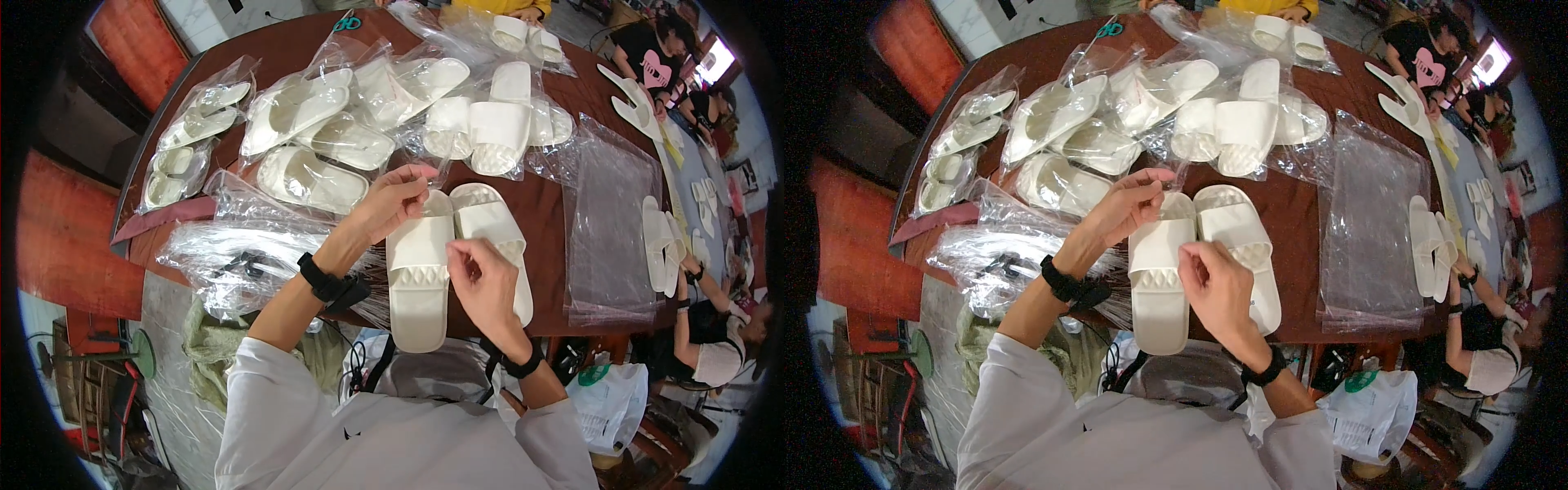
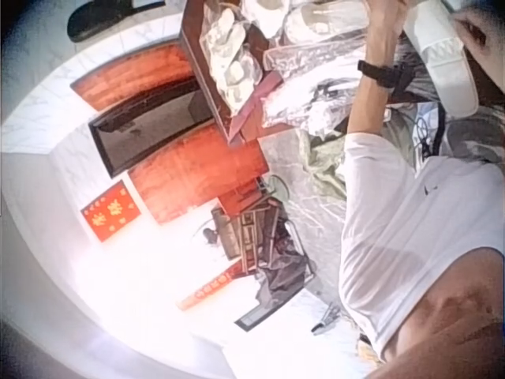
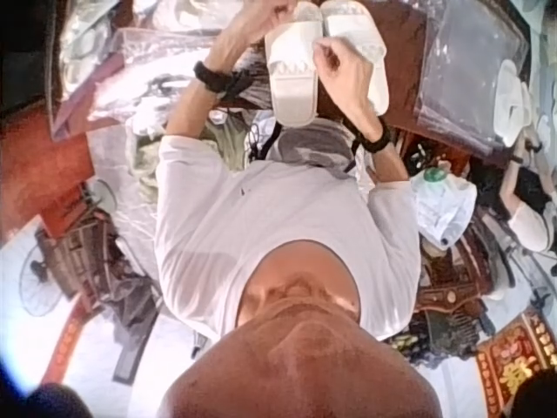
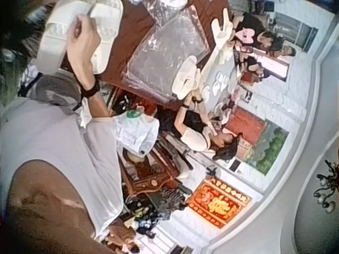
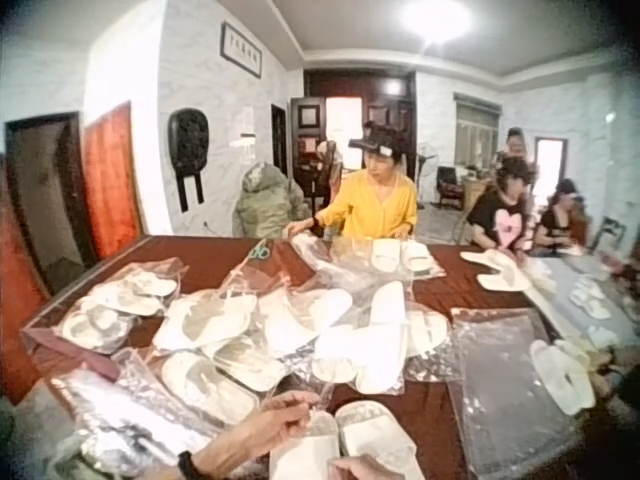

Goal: The person is assembling and packaging slippers in a workshop setting.

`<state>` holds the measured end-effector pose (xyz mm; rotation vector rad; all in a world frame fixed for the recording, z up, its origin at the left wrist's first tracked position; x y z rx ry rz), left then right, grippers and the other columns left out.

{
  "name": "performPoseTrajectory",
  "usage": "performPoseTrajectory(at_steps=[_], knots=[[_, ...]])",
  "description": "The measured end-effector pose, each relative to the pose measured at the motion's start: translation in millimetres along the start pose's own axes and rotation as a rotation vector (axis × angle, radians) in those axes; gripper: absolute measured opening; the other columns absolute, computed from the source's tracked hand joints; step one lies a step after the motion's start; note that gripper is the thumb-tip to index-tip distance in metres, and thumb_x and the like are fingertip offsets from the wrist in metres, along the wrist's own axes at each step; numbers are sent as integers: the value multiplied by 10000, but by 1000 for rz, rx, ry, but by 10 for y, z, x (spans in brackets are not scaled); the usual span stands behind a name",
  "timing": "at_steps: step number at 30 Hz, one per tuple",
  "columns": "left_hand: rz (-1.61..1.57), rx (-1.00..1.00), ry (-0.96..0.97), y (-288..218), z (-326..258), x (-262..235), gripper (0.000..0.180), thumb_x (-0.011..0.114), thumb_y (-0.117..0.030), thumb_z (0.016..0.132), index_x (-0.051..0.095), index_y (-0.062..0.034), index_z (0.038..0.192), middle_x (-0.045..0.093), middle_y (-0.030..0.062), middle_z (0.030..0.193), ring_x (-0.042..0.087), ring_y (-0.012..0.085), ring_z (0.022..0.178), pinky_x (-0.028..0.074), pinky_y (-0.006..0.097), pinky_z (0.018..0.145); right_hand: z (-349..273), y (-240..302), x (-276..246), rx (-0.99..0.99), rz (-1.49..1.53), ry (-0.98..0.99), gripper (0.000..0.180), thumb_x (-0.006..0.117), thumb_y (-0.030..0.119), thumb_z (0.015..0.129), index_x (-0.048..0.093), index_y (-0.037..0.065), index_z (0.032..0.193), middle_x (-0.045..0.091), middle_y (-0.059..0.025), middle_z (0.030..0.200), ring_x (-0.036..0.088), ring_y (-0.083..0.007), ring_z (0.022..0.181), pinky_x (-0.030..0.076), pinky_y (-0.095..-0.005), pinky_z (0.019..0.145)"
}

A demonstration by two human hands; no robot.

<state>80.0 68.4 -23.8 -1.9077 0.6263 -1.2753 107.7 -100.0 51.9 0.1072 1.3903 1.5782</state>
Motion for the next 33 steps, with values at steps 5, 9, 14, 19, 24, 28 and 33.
performPoseTrajectory(at_steps=[5, 9, 14, 19, 24, 28, 33], knots=[[39, -17, 64, 39, 15, 157, 250, 489, -83, 976, 540, -28, 1215, 525, -14, 761, 472, 62, 644, 419, 201, 610, 346, -36, 109, -7, -17, 45, 122, 669, 116, 841, 625, 46, 930, 609, -81, 769, 593, -194, 557, 463, -313, 515], [154, 34, 92, 40, -5, 253, 251, 531, -103, 961, 553, -32, 1201, 550, -15, 798, 502, 63, 703, 442, 209, 668, 392, -173, 211, -21, 61, 48, 105, 647, 94, 853, 617, 30, 931, 637, -100, 832, 612, -216, 596, 474, -317, 528], [580, 210, 128, -87, -109, 403, 222, 613, -133, 923, 611, -32, 1121, 628, 12, 927, 562, 74, 838, 465, 233, 770, 424, -298, 74, 46, 91, -13, 74, 625, 82, 876, 612, 22, 919, 639, -113, 827, 613, -206, 615, 476, -312, 534], [785, 257, 161, -41, -152, 471, 201, 682, -186, 883, 648, -43, 1020, 644, 6, 959, 570, 78, 878, 465, 275, 828, 417, -350, 3, 55, 102, -46, 94, 616, 101, 898, 603, 13, 928, 637, -111, 801, 603, -190, 610, 470, -299, 534], [714, 210, 120, 41, -106, 380, 143, 664, -145, 890, 638, -24, 963, 632, 9, 895, 557, 83, 830, 467, 265, 789, 405, -489, -25, 116, 180, -50, 107, 603, 103, 912, 584, 7, 954, 631, -104, 778, 596, -188, 605, 467, -301, 544], [797, 340, 100, 15, -80, 412, 105, 654, -100, 880, 626, -9, 923, 613, 17, 813, 546, 89, 768, 475, 264, 751, 369, -452, 66, 55, 141, -7, 88, 593, 93, 910, 562, 20, 948, 615, -123, 779, 596, -226, 601, 461, -335, 545], [852, 387, 70, 26, -73, 438, 101, 655, -94, 871, 624, 1, 885, 608, 23, 769, 543, 85, 745, 478, 267, 720, 376, -358, 97, -9, -26, 20, 96, 595, 105, 900, 527, 40, 923, 594, -143, 784, 607, -309, 639, 464, -389, 567]])
Point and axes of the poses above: each hand's wrist, its own z-axis towards the middle knuckle, its own x-axis out of the palm, y = z × x, the point moved 10 cm from there along z, towards the middle knuckle
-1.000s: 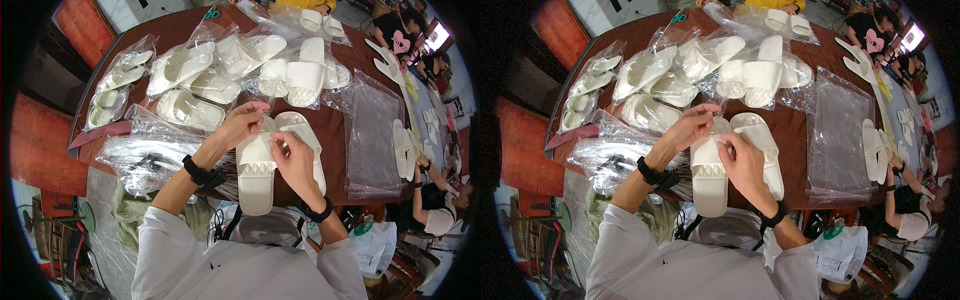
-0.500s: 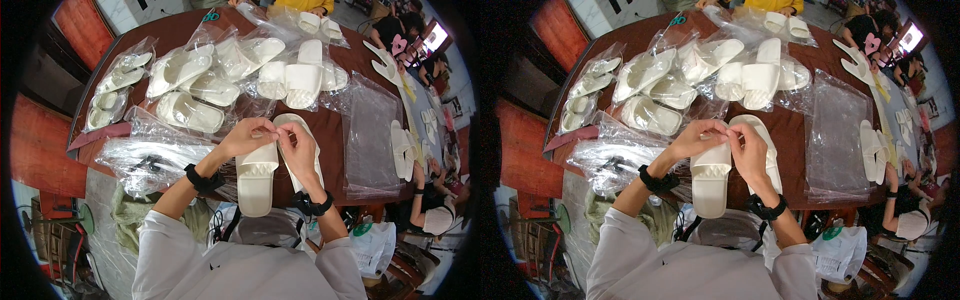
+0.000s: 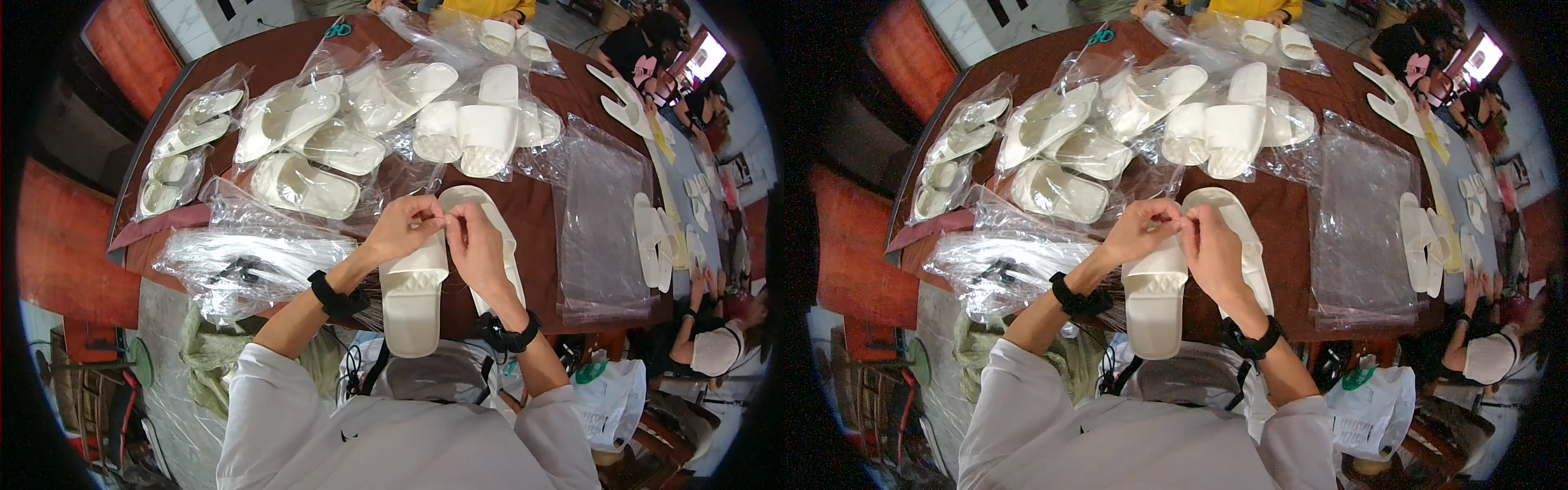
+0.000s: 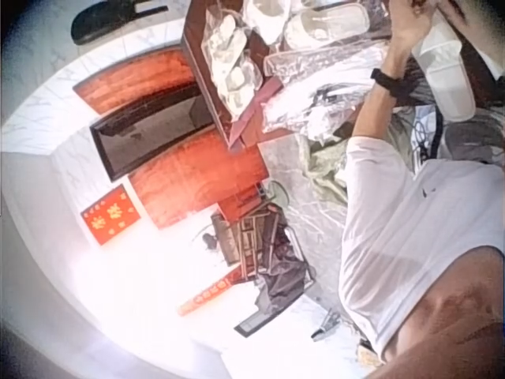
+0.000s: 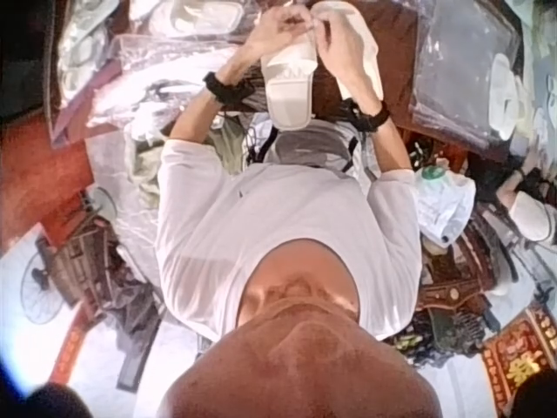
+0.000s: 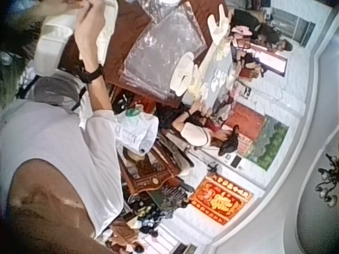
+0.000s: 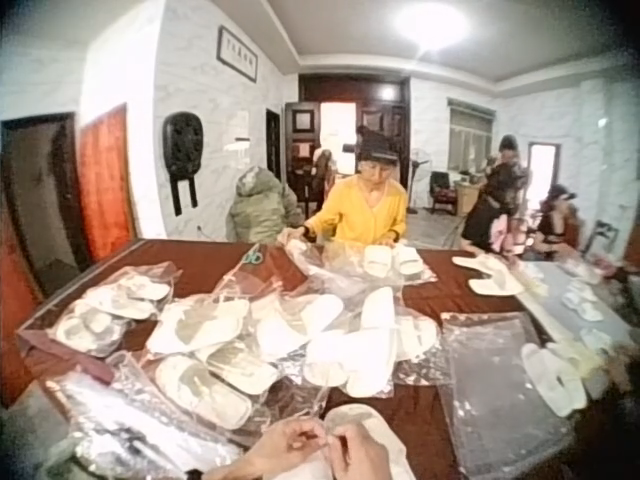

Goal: The person is assembling and packaging slippers in a workshop setting.

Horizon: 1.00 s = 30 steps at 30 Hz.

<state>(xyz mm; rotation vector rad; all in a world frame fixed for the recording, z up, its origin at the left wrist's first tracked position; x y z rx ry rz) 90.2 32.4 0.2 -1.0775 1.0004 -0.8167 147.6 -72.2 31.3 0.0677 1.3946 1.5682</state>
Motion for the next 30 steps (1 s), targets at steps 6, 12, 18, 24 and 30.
performPoseTrajectory(at_steps=[6, 12, 18, 24, 30], knots=[[-23, -36, -28, 85, -34, -42, 91, 657, -97, 872, 639, -9, 859, 608, 18, 730, 526, 59, 738, 457, 246, 669, -5, 64, 38, -97, -48, -19, 142, 615, 142, 896, 514, 45, 920, 600, -146, 836, 614, -337, 691, 472, -418, 581], [-218, -112, -26, 197, -27, -43, 100, 645, -78, 883, 630, -9, 954, 634, 27, 776, 561, 51, 755, 464, 220, 678, -75, 94, -364, 36, 220, -29, 156, 634, 111, 889, 586, 48, 1024, 624, -110, 890, 631, -210, 725, 482, -304, 564], [147, -154, -56, -69, -227, -312, 849, 788, -301, 770, 302, -48, 1418, 609, 179, 1116, 615, 248, 965, 494, 352, 854, -541, -91, -714, 88, -107, -8, 144, 632, 125, 876, 633, 38, 990, 623, -142, 928, 631, -300, 771, 495, -369, 643], [596, 2, 228, -249, -492, -148, 1169, 861, -401, 597, 195, 32, 1454, 500, 278, 1224, 514, 410, 1086, 399, 453, 971, -681, 15, -364, -117, -226, 2, 378, 678, 201, 831, 578, -36, 1109, 587, -209, 1055, 535, -402, 1022, 437, -468, 852], [610, 21, 4, -250, -516, -190, 889, 820, -329, 607, 417, 23, 1317, 544, 245, 1138, 509, 415, 1040, 411, 452, 918, -610, 43, -147, -159, -182, -12, 310, 717, 200, 794, 589, -30, 957, 594, -180, 964, 550, -370, 932, 438, -446, 805]])
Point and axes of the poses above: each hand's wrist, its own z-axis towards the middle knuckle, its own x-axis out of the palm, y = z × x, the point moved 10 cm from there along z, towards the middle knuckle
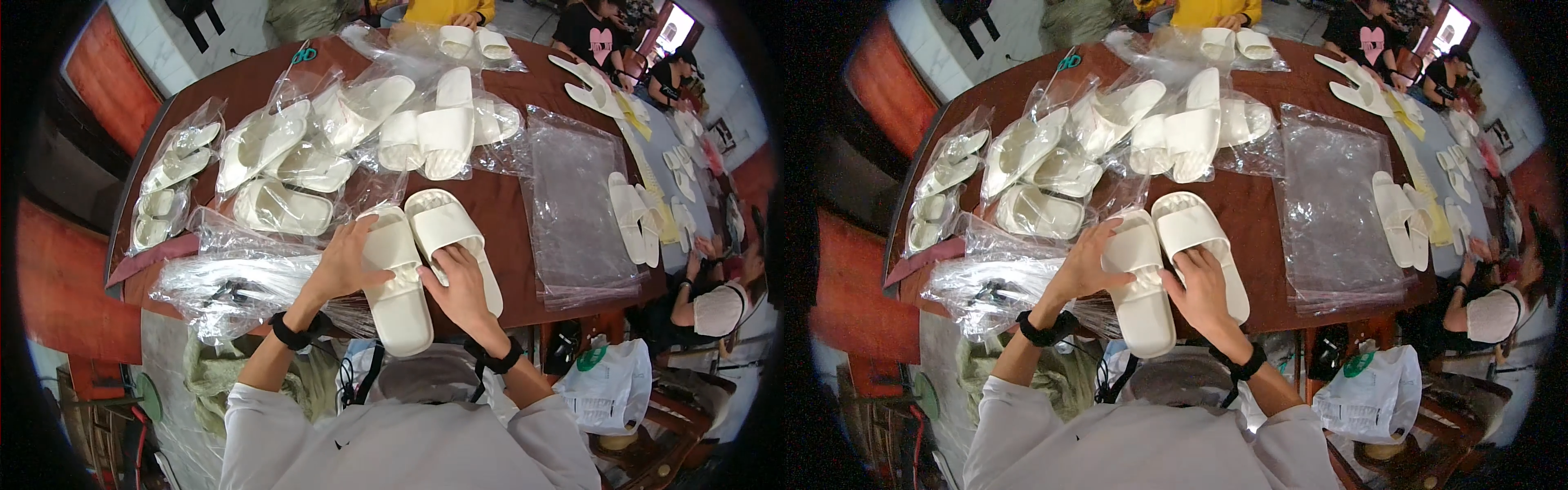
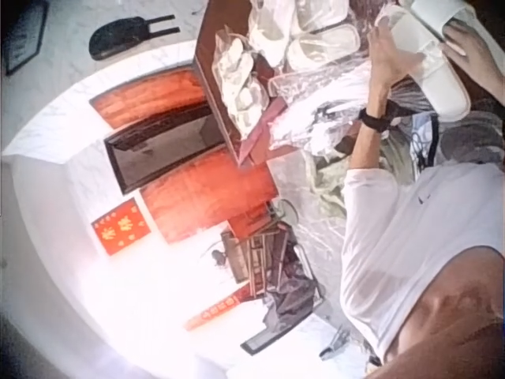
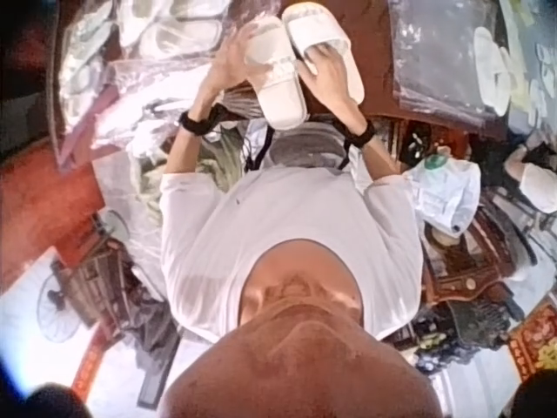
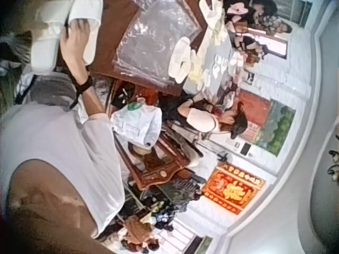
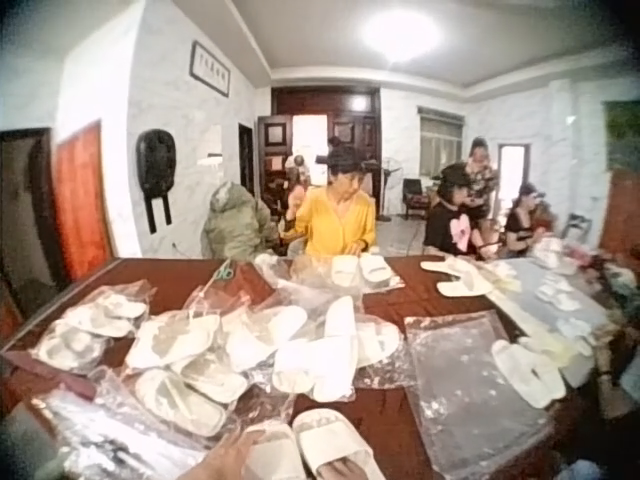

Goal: The person is assembling and packaging slippers in a workshop setting.

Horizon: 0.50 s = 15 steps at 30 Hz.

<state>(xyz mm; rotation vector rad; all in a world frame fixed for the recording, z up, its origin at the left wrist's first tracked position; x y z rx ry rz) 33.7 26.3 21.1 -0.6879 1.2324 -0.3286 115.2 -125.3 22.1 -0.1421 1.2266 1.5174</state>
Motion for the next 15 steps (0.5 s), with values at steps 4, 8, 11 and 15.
performPoseTrajectory(at_steps=[4, 8, 11, 15], knots=[[88, -7, -44, -121, 27, 83, 778, 825, -312, 594, 503, -21, 1240, 566, 209, 1063, 524, 399, 1006, 417, 453, 899, -47, -33, -72, 65, 16, -101, 220, 721, 160, 771, 621, -12, 865, 618, -140, 829, 585, -336, 827, 456, -419, 733], [126, -11, -136, -388, 16, -41, 709, 836, -262, 561, 567, -76, 1190, 581, 148, 1033, 540, 365, 988, 417, 445, 878, -112, -11, -351, 136, 5, -241, 154, 724, 130, 758, 645, 7, 803, 633, -126, 776, 609, -310, 722, 476, -389, 629], [92, 87, -123, -889, 65, -108, 735, 842, -237, 557, 555, -82, 1215, 571, 143, 1051, 519, 351, 1016, 413, 447, 873, -217, -1, -617, 190, 109, -311, 149, 734, 106, 729, 642, 13, 802, 629, -116, 730, 618, -283, 648, 481, -355, 578], [20, 103, -87, -1350, 36, -180, 810, 864, -248, 571, 516, -90, 1285, 493, 161, 1180, 470, 357, 1110, 393, 464, 944, -315, 105, -1141, 170, 32, -351, 147, 728, 77, 714, 636, 13, 807, 629, -116, 727, 617, -245, 623, 482, -321, 562]])
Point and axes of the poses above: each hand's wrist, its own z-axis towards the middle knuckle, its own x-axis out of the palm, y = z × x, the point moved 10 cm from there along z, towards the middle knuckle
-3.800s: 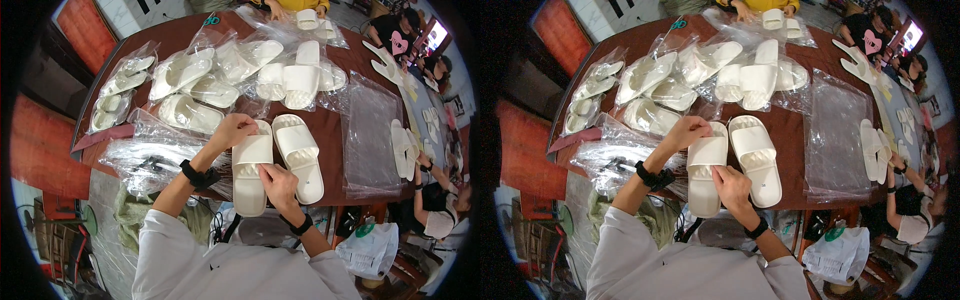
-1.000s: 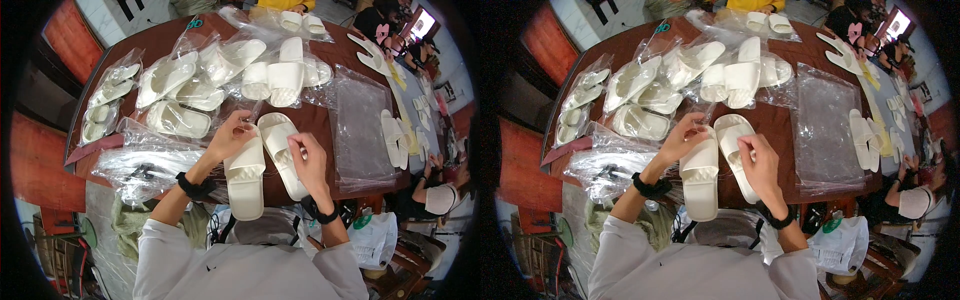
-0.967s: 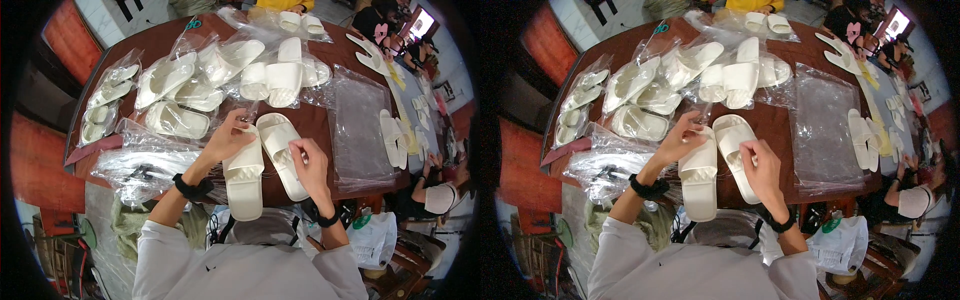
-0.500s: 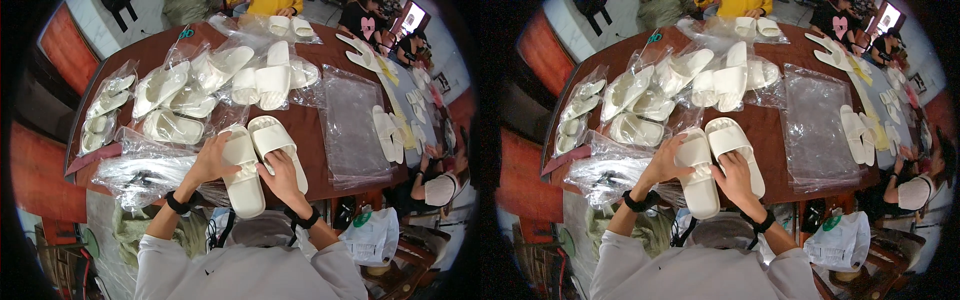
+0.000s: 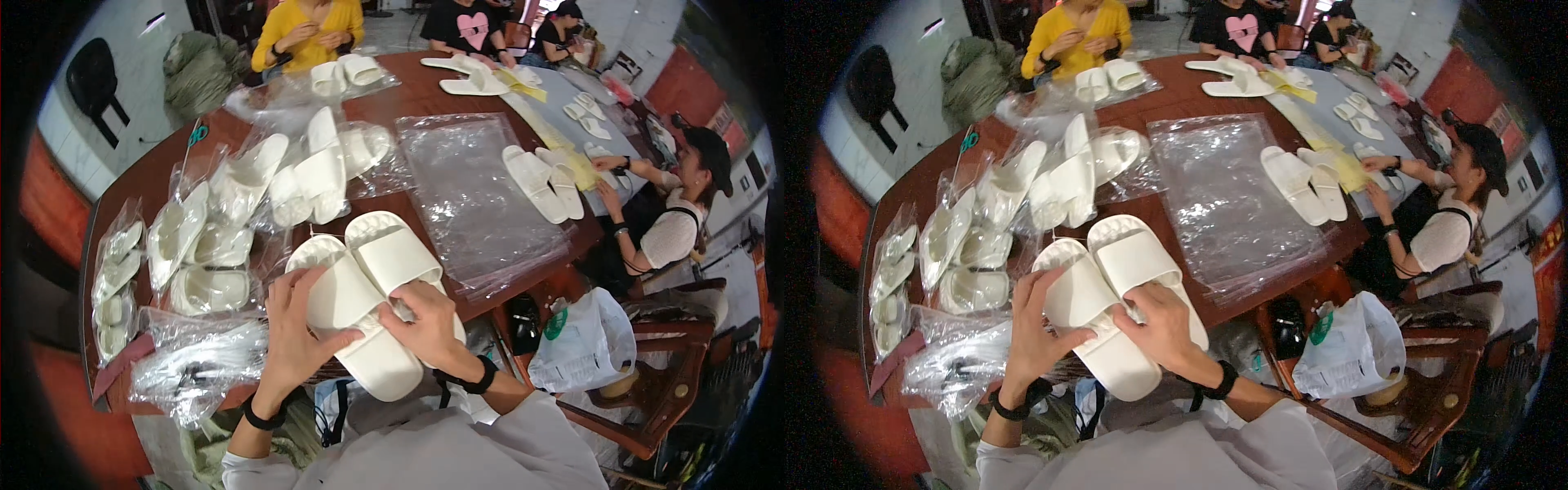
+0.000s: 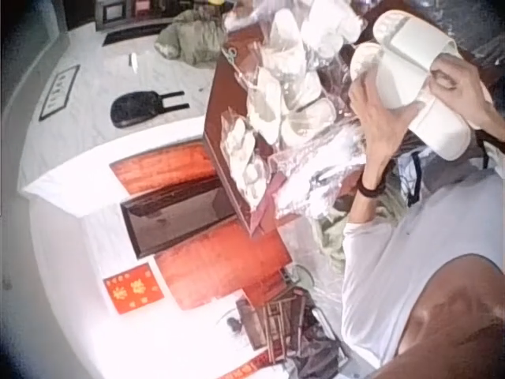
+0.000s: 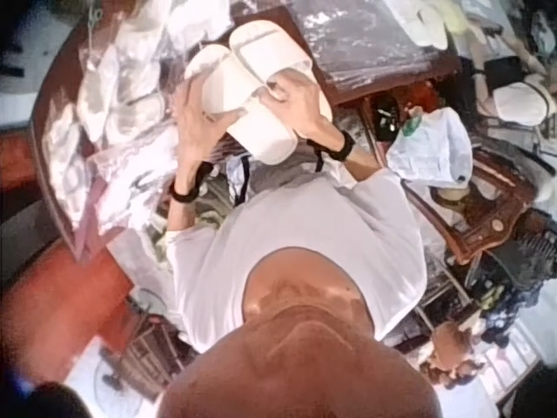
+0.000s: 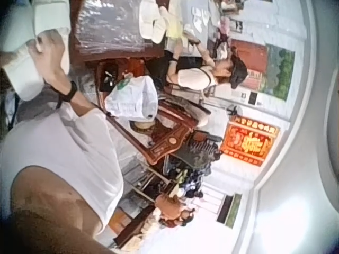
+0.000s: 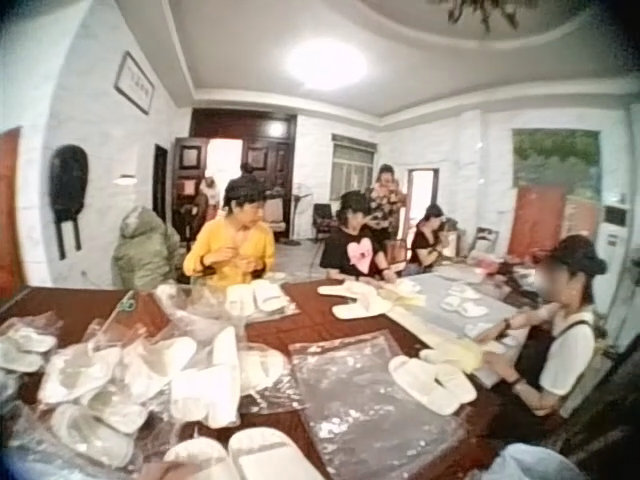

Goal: The person is assembling and packaging slippers in a workshop setting.

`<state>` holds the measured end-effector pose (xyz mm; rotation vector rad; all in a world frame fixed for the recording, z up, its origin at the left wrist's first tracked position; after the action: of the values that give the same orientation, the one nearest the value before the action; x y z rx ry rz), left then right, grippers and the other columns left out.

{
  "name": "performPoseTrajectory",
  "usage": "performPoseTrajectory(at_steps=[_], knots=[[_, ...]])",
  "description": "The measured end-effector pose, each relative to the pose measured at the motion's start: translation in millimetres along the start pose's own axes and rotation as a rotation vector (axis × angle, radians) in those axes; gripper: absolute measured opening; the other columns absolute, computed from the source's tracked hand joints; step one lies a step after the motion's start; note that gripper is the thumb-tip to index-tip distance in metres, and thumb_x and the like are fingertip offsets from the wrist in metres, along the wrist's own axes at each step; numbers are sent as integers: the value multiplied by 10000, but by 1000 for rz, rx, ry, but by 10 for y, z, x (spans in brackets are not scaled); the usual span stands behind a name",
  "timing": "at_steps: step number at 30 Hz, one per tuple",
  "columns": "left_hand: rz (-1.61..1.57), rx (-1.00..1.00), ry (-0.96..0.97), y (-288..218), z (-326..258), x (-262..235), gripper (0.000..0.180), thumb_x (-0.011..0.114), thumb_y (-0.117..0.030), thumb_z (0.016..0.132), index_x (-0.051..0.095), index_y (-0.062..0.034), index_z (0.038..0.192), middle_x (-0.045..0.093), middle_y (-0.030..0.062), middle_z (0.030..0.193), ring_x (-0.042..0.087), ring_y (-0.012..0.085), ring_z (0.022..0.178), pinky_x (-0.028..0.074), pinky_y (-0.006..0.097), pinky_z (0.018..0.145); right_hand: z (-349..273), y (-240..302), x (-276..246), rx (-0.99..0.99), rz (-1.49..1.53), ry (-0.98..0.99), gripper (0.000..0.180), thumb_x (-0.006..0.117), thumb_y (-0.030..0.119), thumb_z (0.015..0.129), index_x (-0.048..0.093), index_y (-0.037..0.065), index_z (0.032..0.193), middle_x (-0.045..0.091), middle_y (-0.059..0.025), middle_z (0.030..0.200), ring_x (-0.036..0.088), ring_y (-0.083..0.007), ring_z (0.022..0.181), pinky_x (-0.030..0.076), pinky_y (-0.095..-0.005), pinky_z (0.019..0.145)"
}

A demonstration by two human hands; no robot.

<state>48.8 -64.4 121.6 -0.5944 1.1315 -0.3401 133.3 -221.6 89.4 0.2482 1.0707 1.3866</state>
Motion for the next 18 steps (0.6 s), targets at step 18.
performPoseTrajectory(at_steps=[18], knots=[[-200, 227, 461, -503, -57, 1357, 650, 699, -206, 830, 408, -50, 1389, 381, 230, 1397, 397, 417, 1255, 356, 449, 1043, 1179, -2413, -2976, 264, -630, -366, 255, 638, 224, 841, 604, -23, 788, 612, -201, 714, 612, -379, 700, 468, -410, 646]])
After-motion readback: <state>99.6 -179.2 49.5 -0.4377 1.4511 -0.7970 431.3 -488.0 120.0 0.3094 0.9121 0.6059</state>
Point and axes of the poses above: each hand's wrist, its own z-axis towards the middle knuckle, its own x-axis out of the palm, y = z × x, the point moved 10 cm from there along z, towards the middle knuckle
